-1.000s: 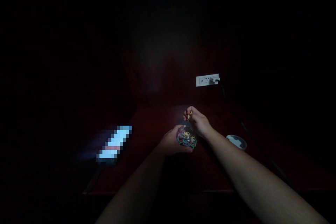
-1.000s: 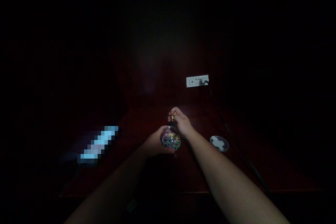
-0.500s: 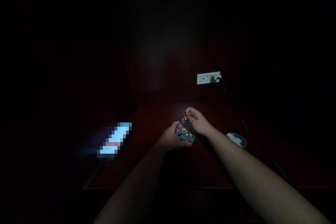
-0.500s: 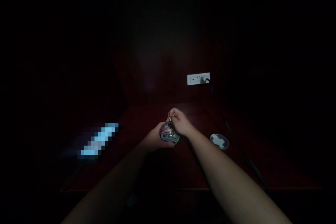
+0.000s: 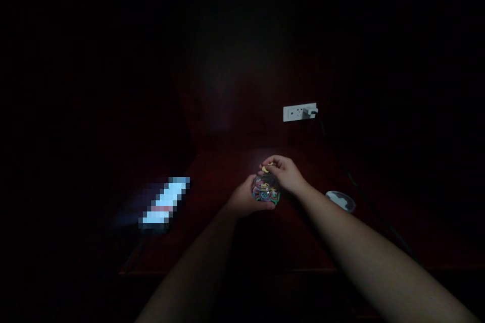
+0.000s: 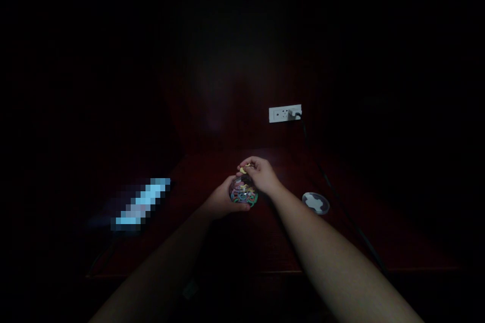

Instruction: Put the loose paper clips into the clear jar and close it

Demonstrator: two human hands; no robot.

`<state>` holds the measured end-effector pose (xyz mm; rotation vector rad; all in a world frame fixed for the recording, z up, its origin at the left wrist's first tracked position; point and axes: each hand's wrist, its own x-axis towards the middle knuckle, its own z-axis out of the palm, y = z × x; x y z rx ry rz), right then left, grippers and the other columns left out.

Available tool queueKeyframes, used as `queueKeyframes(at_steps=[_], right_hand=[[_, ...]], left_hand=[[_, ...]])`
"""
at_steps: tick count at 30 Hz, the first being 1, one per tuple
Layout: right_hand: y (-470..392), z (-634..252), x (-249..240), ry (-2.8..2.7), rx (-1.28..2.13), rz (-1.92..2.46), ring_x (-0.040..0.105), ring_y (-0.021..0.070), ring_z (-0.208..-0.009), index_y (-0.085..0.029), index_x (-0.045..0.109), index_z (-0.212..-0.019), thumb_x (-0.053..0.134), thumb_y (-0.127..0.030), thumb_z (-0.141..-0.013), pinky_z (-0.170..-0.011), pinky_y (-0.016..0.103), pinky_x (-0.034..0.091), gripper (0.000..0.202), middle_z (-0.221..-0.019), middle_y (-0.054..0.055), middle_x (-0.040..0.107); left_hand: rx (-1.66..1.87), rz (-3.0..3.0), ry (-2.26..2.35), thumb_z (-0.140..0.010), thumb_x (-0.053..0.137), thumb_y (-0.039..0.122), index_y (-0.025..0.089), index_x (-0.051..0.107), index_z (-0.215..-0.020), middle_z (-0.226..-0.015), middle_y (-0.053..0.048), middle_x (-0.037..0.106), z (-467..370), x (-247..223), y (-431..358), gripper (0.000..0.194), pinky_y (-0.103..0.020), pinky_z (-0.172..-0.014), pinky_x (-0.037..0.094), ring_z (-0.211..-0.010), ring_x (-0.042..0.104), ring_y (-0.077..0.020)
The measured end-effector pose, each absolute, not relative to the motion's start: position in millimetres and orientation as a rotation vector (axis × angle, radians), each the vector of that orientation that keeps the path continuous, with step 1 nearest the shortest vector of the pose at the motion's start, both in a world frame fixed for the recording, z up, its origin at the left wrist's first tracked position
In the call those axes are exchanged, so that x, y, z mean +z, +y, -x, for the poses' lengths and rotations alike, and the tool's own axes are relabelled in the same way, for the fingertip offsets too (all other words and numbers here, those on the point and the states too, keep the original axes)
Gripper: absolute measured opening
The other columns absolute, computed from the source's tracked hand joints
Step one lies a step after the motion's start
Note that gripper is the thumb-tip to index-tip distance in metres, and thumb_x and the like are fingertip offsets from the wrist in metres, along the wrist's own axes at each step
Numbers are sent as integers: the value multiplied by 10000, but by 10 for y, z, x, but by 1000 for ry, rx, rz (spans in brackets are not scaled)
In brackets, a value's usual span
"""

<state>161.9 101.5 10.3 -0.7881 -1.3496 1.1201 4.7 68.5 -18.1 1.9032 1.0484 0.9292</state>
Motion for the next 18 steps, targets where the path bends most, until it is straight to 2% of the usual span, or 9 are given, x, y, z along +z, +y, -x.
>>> queueKeyframes(at_steps=[3, 7, 12, 18], right_hand=[[1011, -1630, 120, -1343, 1084, 795, 658, 180, -705, -158, 590, -719, 654, -307, -629, -668, 305, 509, 185, -739, 49, 674], [1010, -1649, 132, -1399, 997, 849, 650, 170, -685, -147, 629, -730, 650, -277, -628, -639, 282, 501, 167, -716, 54, 686], [1010, -1658, 115, -1482, 930, 910, 644, 164, -678, -137, 675, -774, 635, -256, -642, -628, 278, 493, 183, -768, 69, 704], [1026, -1678, 95, -1581, 829, 936, 655, 196, -771, -153, 708, -797, 648, -259, -642, -723, 316, 502, 197, -826, 76, 712]], left_hand=[[946, -1867, 1009, -454, 822, 337, 195, 407, -1229, -1163, -101, 561, -56, -184, 689, 891, -406, -915, 413, -1052, 540, -260], [964, -1833, 988, -454, 826, 303, 184, 416, -1216, -1149, -108, 567, -64, -190, 697, 874, -413, -918, 412, -1045, 545, -260], [958, -1850, 983, -470, 819, 326, 186, 415, -1212, -1128, -104, 574, -59, -205, 710, 857, -401, -896, 431, -1020, 558, -250], [957, -1883, 1028, -465, 815, 352, 189, 415, -1216, -1127, -100, 573, -46, -216, 722, 867, -399, -895, 426, -1013, 558, -246]])
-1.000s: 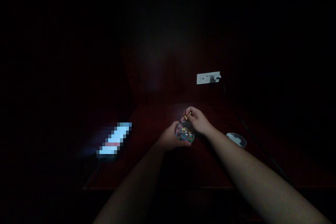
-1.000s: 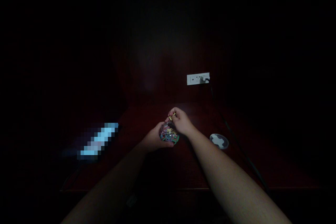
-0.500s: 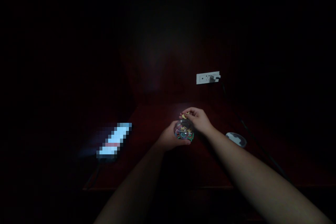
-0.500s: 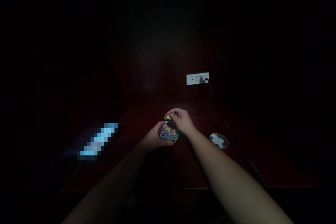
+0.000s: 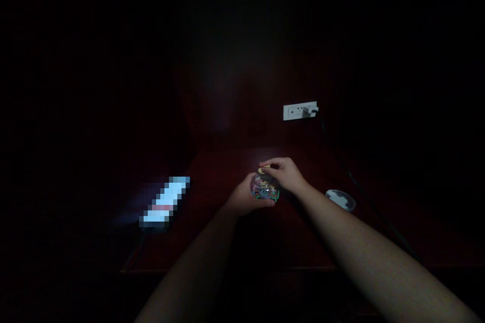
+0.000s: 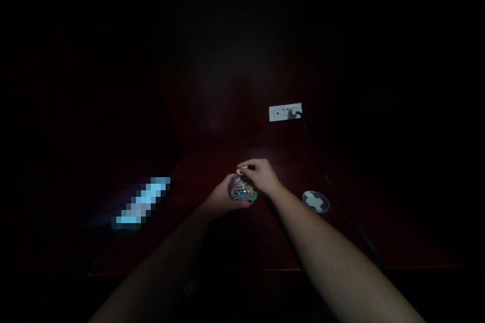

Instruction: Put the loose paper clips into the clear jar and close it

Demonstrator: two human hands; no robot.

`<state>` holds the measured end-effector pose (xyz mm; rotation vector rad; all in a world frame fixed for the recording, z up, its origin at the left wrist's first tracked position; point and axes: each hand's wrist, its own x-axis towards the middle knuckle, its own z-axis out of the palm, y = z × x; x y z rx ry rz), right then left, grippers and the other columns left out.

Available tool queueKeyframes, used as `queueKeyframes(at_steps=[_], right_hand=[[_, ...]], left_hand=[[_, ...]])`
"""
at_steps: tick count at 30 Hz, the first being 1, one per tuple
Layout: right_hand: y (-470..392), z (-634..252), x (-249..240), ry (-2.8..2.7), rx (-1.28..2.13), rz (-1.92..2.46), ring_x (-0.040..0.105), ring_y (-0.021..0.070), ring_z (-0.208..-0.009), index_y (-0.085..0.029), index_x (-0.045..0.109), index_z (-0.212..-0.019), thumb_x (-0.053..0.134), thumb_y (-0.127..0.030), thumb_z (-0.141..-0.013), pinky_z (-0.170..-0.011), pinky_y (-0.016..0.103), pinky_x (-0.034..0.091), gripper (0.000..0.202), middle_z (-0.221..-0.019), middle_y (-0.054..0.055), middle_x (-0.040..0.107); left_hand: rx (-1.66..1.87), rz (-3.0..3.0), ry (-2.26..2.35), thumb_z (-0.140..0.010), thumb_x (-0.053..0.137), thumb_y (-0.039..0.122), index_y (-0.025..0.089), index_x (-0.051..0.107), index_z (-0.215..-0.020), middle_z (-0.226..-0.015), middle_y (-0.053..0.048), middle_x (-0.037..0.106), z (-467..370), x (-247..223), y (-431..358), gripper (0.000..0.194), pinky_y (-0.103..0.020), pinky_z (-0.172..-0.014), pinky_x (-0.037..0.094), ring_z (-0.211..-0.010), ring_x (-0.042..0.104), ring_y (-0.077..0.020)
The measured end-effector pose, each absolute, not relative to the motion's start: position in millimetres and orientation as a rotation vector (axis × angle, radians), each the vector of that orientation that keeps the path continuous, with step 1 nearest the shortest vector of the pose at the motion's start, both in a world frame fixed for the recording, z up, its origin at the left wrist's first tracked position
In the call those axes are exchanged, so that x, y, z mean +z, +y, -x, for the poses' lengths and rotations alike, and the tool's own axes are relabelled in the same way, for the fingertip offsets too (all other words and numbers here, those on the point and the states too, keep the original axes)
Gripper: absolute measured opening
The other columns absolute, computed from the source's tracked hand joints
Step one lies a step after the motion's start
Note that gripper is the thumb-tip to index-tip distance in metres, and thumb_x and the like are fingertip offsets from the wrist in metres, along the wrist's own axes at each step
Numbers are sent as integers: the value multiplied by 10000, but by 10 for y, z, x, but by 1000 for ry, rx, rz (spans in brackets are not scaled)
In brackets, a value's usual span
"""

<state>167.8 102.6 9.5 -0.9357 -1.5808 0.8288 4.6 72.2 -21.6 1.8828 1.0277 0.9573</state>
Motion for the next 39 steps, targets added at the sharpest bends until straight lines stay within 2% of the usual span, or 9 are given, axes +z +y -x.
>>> queueKeyframes(at_steps=[2, 11, 20, 27, 32, 39], right_hand=[[1046, -1692, 83, -1593, 816, 945, 655, 200, -788, -161, 712, -796, 655, -263, -638, -736, 319, 501, 196, -835, 74, 712], [1108, -1736, 43, -1545, 869, 1012, 644, 184, -668, -134, 711, -758, 668, -264, -614, -617, 286, 498, 198, -761, 86, 709], [1100, -1773, 73, -1609, 854, 941, 636, 174, -730, -152, 711, -733, 684, -249, -597, -682, 284, 488, 170, -776, 61, 699], [1074, -1794, 101, -1570, 1024, 946, 636, 169, -711, -146, 704, -752, 689, -261, -595, -662, 284, 488, 195, -781, 58, 705], [1079, -1823, 110, -1574, 1023, 959, 636, 163, -728, -146, 706, -772, 672, -261, -620, -695, 285, 483, 193, -813, 61, 707], [1108, -1879, 120, -1582, 959, 1020, 631, 162, -685, -148, 711, -778, 674, -238, -608, -652, 276, 483, 196, -775, 62, 707]], left_hand=[[957, -1881, 1021, -468, 813, 355, 191, 411, -1217, -1129, -98, 573, -45, -214, 720, 865, -398, -897, 424, -1017, 557, -245], [940, -1860, 1015, -466, 816, 355, 197, 416, -1208, -1125, -97, 575, -44, -187, 702, 858, -397, -892, 429, -1011, 560, -242], [950, -1848, 997, -472, 815, 343, 187, 416, -1210, -1117, -104, 574, -50, -205, 716, 853, -406, -896, 426, -1006, 559, -246], [964, -1845, 987, -476, 816, 337, 185, 421, -1200, -1104, -99, 583, -48, -208, 715, 838, -402, -888, 438, -997, 569, -240], [971, -1824, 976, -470, 820, 328, 183, 419, -1200, -1117, -108, 580, -60, -200, 705, 845, -404, -892, 438, -1013, 565, -246], [985, -1791, 963, -477, 819, 281, 181, 430, -1174, -1115, -103, 588, -77, -156, 659, 804, -381, -889, 440, -1010, 572, -233]])
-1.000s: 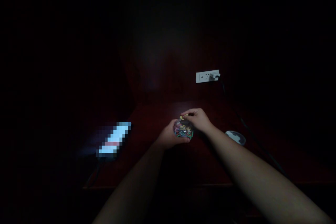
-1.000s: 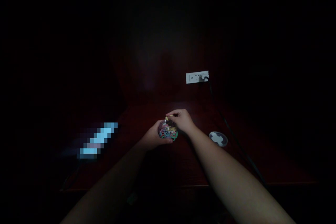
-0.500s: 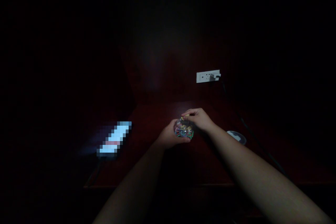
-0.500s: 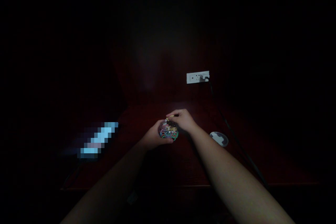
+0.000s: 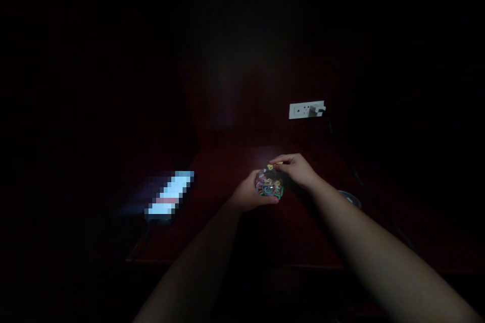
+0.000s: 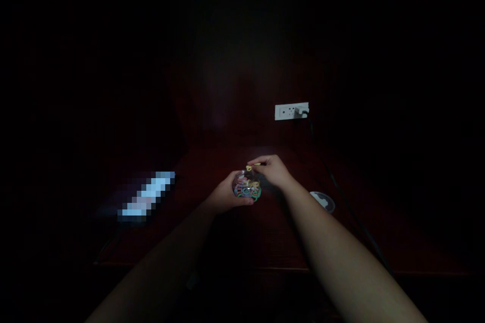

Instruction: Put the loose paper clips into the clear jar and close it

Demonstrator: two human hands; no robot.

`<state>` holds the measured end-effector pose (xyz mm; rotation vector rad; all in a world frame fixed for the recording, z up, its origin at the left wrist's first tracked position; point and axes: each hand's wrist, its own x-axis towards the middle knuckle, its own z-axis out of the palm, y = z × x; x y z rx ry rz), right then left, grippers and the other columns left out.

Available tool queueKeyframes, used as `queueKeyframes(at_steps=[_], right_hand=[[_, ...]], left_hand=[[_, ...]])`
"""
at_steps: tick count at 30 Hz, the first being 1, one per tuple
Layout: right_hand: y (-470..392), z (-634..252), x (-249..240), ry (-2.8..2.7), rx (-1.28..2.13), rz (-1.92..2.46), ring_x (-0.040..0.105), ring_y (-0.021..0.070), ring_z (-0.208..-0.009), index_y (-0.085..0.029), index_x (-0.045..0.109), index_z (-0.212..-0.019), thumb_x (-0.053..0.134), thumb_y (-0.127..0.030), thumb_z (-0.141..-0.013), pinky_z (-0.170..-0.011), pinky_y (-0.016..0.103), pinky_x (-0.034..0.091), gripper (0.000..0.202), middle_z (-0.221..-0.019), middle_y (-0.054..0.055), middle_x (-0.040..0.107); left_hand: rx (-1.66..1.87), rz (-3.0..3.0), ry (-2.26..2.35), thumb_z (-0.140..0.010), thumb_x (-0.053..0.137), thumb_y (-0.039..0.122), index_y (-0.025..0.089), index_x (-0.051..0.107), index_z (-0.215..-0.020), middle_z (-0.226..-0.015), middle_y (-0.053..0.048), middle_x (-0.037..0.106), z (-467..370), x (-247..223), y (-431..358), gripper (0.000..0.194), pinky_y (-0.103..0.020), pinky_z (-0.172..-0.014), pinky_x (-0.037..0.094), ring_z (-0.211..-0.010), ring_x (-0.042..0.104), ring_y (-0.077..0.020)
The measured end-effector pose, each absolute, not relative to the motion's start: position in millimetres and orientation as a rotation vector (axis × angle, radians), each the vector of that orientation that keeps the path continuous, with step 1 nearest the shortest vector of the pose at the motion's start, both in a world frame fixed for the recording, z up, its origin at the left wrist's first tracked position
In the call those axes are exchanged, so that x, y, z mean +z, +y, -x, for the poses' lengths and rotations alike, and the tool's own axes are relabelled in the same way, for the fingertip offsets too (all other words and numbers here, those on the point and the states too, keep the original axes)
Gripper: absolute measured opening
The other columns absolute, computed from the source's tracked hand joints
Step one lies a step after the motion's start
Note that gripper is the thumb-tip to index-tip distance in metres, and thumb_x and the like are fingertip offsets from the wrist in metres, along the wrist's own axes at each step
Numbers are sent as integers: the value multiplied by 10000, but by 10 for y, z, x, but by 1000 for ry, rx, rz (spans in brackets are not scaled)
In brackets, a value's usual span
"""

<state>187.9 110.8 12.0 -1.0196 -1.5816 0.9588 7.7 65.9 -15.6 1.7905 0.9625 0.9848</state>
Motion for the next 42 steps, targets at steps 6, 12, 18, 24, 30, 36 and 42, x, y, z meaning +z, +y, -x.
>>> queueKeyframes(at_steps=[6, 12, 18, 24, 30, 36, 42], right_hand=[[1090, -1882, 150, -1541, 929, 999, 618, 144, -611, -148, 703, -776, 669, -253, -612, -607, 267, 493, 198, -712, 51, 679], [1078, -1853, 163, -1582, 828, 905, 614, 155, -685, -171, 709, -733, 675, -287, -615, -645, 282, 501, 168, -810, 59, 650], [1066, -1842, 182, -1713, 719, 873, 587, 164, -746, -191, 722, -722, 666, -254, -632, -691, 294, 465, 124, -786, 50, 626], [1022, -1826, 193, -1813, 785, 824, 572, 149, -733, -197, 728, -758, 646, -269, -661, -672, 278, 456, 146, -781, 39, 603], [988, -1829, 218, -1885, 831, 765, 572, 147, -732, -190, 729, -781, 654, -274, -659, -680, 273, 455, 165, -776, 37, 604], [1015, -1838, 187, -1859, 861, 807, 603, 161, -742, -165, 722, -796, 640, -273, -671, -681, 277, 464, 184, -782, 50, 652], [1095, -1832, 95, -1684, 869, 917, 630, 184, -761, -145, 707, -807, 617, -301, -691, -720, 303, 477, 214, -828, 73, 696]], left_hand=[[975, -1759, 959, -467, 821, 283, 179, 438, -1171, -1117, -106, 590, -79, -126, 636, 809, -391, -884, 442, -1015, 570, -241], [999, -1751, 950, -466, 821, 273, 174, 437, -1181, -1122, -114, 585, -76, -144, 641, 817, -402, -892, 432, -1024, 562, -247], [992, -1738, 985, -446, 828, 256, 166, 442, -1178, -1108, -114, 590, -74, -125, 632, 833, -395, -894, 428, -1017, 564, -244], [1018, -1794, 1053, -434, 830, 288, 175, 458, -1162, -1097, -98, 595, -88, -122, 630, 826, -399, -898, 421, -1010, 562, -242], [1017, -1831, 1062, -451, 823, 314, 175, 442, -1176, -1095, -97, 587, -84, -151, 650, 831, -391, -876, 438, -998, 564, -242], [1017, -1860, 1074, -458, 820, 330, 180, 439, -1184, -1115, -96, 577, -76, -144, 646, 833, -398, -892, 431, -1020, 553, -245], [1016, -1842, 1049, -456, 823, 323, 185, 421, -1187, -1132, -103, 575, -74, -182, 673, 845, -399, -901, 430, -1018, 561, -242]])
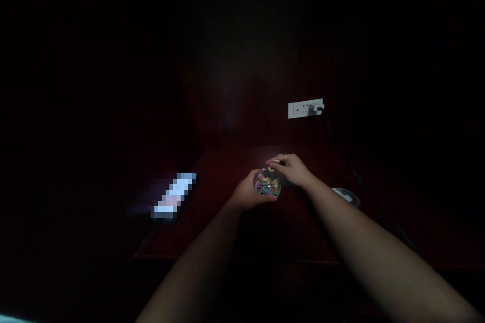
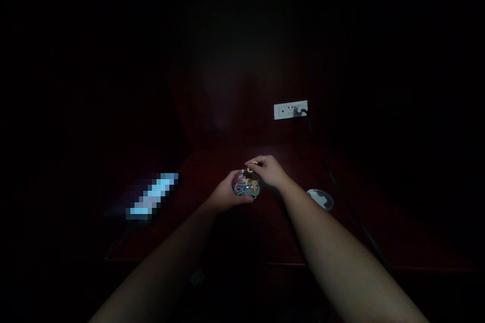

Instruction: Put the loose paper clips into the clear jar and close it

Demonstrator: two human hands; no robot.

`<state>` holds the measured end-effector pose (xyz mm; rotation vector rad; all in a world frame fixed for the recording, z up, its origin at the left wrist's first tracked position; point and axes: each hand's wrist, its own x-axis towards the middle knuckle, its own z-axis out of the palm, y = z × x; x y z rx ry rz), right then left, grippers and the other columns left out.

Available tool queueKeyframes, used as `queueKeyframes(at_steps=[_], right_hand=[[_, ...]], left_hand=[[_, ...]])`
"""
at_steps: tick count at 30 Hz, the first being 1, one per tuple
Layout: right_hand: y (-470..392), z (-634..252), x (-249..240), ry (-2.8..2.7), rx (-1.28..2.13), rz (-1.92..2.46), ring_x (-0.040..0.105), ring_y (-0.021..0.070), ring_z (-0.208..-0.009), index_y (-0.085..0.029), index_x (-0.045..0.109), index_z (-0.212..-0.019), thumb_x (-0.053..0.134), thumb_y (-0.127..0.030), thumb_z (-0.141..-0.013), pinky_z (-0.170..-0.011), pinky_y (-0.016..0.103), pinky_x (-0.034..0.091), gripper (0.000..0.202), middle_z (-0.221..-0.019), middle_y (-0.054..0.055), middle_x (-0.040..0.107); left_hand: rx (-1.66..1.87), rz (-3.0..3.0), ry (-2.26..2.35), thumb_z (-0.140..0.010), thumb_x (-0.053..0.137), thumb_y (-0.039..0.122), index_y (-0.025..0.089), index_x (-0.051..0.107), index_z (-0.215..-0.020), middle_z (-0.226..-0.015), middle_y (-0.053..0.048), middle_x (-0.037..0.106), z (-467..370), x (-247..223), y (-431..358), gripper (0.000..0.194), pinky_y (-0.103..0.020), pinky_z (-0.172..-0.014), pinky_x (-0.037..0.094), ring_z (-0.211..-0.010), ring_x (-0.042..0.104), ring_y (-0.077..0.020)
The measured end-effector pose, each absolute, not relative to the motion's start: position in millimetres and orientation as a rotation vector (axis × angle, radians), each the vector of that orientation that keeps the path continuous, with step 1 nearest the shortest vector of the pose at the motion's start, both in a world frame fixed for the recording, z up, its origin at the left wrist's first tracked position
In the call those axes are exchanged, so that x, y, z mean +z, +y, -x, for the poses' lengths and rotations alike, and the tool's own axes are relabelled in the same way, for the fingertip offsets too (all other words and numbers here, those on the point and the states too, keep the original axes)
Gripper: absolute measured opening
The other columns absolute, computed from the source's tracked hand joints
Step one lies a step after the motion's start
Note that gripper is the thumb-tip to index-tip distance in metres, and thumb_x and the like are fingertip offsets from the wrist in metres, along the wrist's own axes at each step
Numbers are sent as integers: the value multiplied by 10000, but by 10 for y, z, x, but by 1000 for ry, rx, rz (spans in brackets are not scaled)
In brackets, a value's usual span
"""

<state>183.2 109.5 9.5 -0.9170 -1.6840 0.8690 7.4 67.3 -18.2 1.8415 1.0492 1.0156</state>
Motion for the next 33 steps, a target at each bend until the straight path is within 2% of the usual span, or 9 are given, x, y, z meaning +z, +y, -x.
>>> queueKeyframes(at_steps=[5, 11, 16, 21, 27, 33], right_hand=[[1165, -1834, 17, -1612, 847, 996, 628, 179, -727, -135, 698, -792, 608, -326, -685, -664, 278, 472, 237, -820, 74, 702], [1247, -1851, -95, -1652, 832, 1042, 546, 123, -544, -125, 670, -750, 544, -342, -714, -527, 230, 408, 254, -624, 26, 642], [1316, -1858, -197, -1617, 798, 1080, 521, 113, -560, -139, 639, -695, 490, -307, -735, -546, 223, 393, 227, -642, 21, 625], [1353, -1855, -253, -1536, 896, 1164, 441, 97, -469, -146, 590, -669, 423, -262, -754, -502, 220, 354, 221, -517, -14, 528], [1351, -1852, -251, -1499, 918, 1176, 431, 90, -463, -148, 583, -669, 425, -190, -712, -511, 216, 354, 168, -514, -23, 520], [1343, -1841, -237, -1483, 925, 1185, 440, 98, -465, -149, 582, -627, 387, -120, -651, -487, 210, 346, 200, -505, -14, 526]], left_hand=[[1008, -1873, 1066, -468, 816, 347, 188, 404, -1195, -1145, -103, 567, -60, -227, 708, 850, -388, -912, 424, -1027, 559, -241], [998, -1881, 1075, -468, 814, 359, 193, 406, -1194, -1153, -104, 570, -56, -234, 719, 849, -388, -913, 424, -1030, 561, -241], [994, -1914, 1073, -477, 809, 365, 200, 415, -1188, -1150, -99, 571, -58, -249, 731, 830, -397, -912, 428, -1027, 564, -243], [1014, -1911, 1066, -485, 807, 354, 198, 401, -1205, -1167, -101, 560, -62, -259, 739, 841, -388, -904, 435, -1026, 567, -235], [1006, -1925, 1079, -501, 799, 360, 197, 399, -1216, -1148, -98, 570, -56, -248, 737, 836, -385, -899, 437, -998, 579, -226], [1047, -1956, 1140, -505, 793, 379, 221, 358, -1252, -1156, -94, 557, -55, -283, 761, 879, -394, -914, 427, -1009, 570, -229]])
